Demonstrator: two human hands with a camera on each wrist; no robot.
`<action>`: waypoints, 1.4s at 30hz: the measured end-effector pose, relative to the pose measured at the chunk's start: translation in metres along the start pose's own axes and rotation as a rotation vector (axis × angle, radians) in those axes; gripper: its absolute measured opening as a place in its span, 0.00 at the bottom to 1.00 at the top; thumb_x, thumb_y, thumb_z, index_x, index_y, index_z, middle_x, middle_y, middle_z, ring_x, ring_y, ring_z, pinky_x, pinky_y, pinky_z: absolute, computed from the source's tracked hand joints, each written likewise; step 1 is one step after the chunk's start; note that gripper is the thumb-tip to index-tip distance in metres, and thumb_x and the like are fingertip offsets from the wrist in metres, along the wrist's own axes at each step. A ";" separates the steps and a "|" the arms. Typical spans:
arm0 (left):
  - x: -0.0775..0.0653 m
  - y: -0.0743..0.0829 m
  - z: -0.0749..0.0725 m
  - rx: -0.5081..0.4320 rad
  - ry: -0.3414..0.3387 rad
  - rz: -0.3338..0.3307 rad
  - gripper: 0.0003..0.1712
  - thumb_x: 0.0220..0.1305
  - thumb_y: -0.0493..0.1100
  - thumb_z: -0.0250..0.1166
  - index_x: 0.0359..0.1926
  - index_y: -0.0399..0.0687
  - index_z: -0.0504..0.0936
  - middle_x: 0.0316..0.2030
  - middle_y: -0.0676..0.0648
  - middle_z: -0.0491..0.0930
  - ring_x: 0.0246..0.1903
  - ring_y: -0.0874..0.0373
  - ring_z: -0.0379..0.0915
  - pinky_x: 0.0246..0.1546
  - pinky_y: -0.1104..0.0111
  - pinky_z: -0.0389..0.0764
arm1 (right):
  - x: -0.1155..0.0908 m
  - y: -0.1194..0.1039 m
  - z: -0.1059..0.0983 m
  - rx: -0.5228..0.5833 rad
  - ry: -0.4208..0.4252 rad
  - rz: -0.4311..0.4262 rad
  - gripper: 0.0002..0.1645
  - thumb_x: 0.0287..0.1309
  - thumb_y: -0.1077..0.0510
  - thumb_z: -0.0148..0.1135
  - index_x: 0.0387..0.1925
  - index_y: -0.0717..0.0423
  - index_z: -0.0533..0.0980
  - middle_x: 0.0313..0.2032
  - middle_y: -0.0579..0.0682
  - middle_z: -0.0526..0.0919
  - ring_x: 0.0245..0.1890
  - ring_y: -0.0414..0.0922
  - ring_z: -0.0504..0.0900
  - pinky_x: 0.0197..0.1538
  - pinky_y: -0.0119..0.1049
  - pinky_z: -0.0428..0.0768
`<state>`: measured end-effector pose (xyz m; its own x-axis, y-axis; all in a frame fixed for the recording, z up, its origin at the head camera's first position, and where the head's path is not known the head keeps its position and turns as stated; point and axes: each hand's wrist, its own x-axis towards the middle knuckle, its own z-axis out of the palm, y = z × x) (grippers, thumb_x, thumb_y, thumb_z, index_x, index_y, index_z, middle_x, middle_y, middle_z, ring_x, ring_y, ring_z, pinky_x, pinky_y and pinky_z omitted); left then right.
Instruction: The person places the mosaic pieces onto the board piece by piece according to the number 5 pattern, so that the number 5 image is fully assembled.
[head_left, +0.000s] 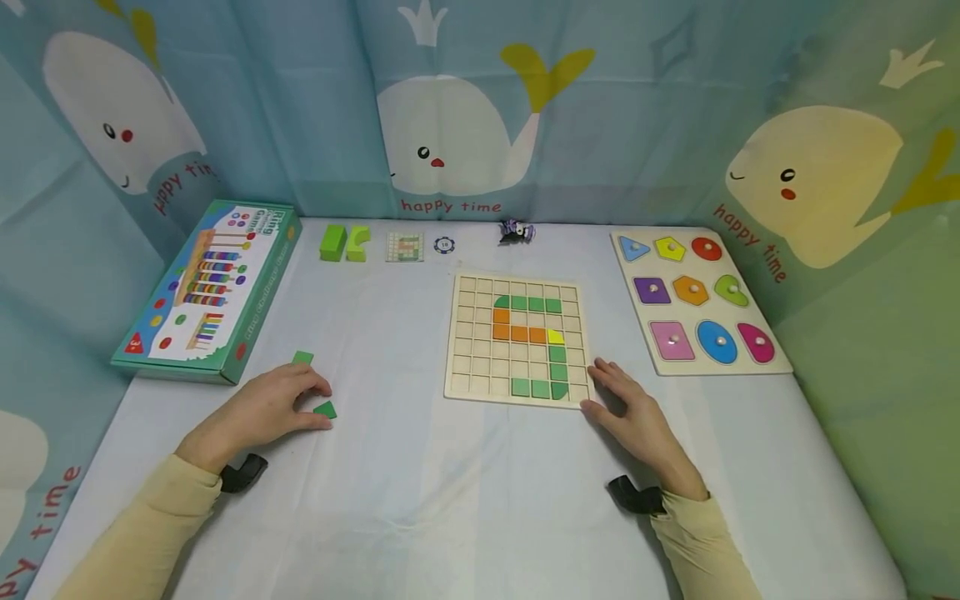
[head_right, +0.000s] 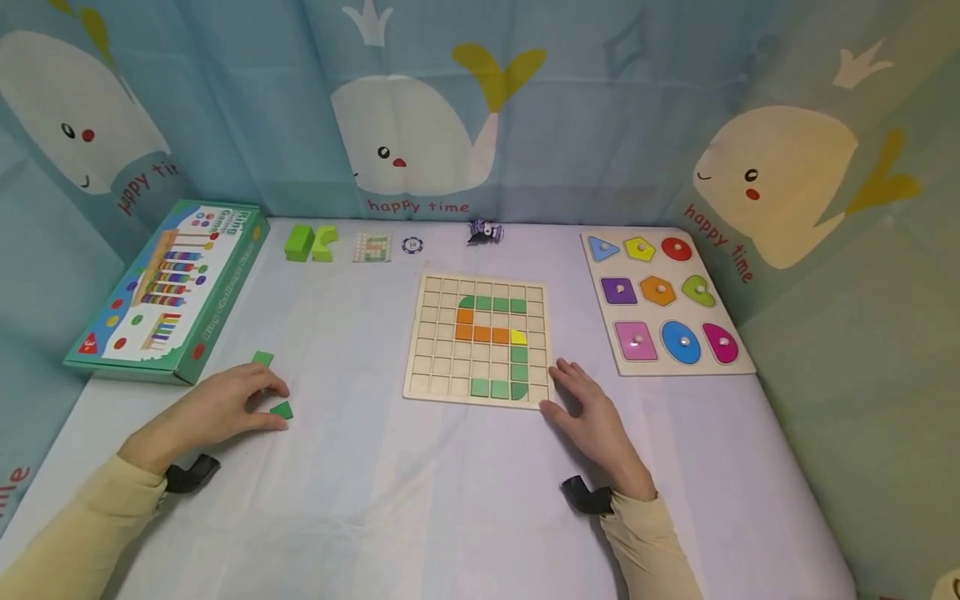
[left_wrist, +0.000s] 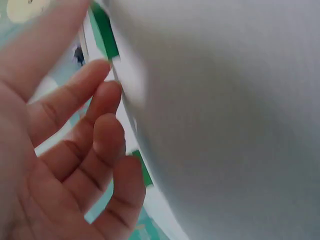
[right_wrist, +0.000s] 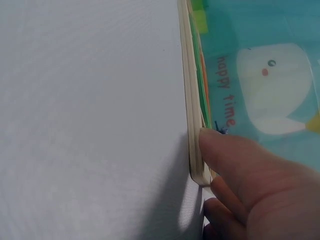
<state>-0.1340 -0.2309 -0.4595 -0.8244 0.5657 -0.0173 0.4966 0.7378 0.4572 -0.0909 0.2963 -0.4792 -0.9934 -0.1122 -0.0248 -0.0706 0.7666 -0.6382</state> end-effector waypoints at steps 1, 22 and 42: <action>0.001 0.002 0.001 0.014 0.010 0.006 0.21 0.52 0.54 0.76 0.42 0.49 0.84 0.38 0.56 0.77 0.38 0.59 0.73 0.42 0.60 0.76 | 0.000 0.000 0.000 -0.001 -0.002 0.002 0.40 0.62 0.46 0.66 0.69 0.62 0.65 0.72 0.56 0.59 0.73 0.55 0.50 0.68 0.57 0.53; 0.063 0.073 0.009 0.087 0.033 0.315 0.15 0.60 0.46 0.72 0.45 0.45 0.83 0.39 0.53 0.81 0.39 0.59 0.73 0.41 0.65 0.76 | -0.001 0.001 0.002 -0.007 -0.006 0.003 0.41 0.62 0.45 0.65 0.69 0.62 0.65 0.72 0.56 0.59 0.73 0.56 0.50 0.68 0.57 0.53; 0.171 0.146 0.042 0.130 -0.118 0.421 0.13 0.63 0.51 0.69 0.45 0.51 0.86 0.40 0.54 0.81 0.40 0.59 0.72 0.41 0.67 0.75 | -0.001 0.002 0.000 0.008 0.005 0.007 0.40 0.62 0.46 0.66 0.69 0.61 0.66 0.72 0.55 0.59 0.73 0.55 0.50 0.69 0.56 0.53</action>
<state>-0.1914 -0.0110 -0.4334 -0.5107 0.8588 0.0412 0.8181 0.4706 0.3307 -0.0896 0.2979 -0.4798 -0.9943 -0.1037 -0.0255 -0.0630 0.7625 -0.6440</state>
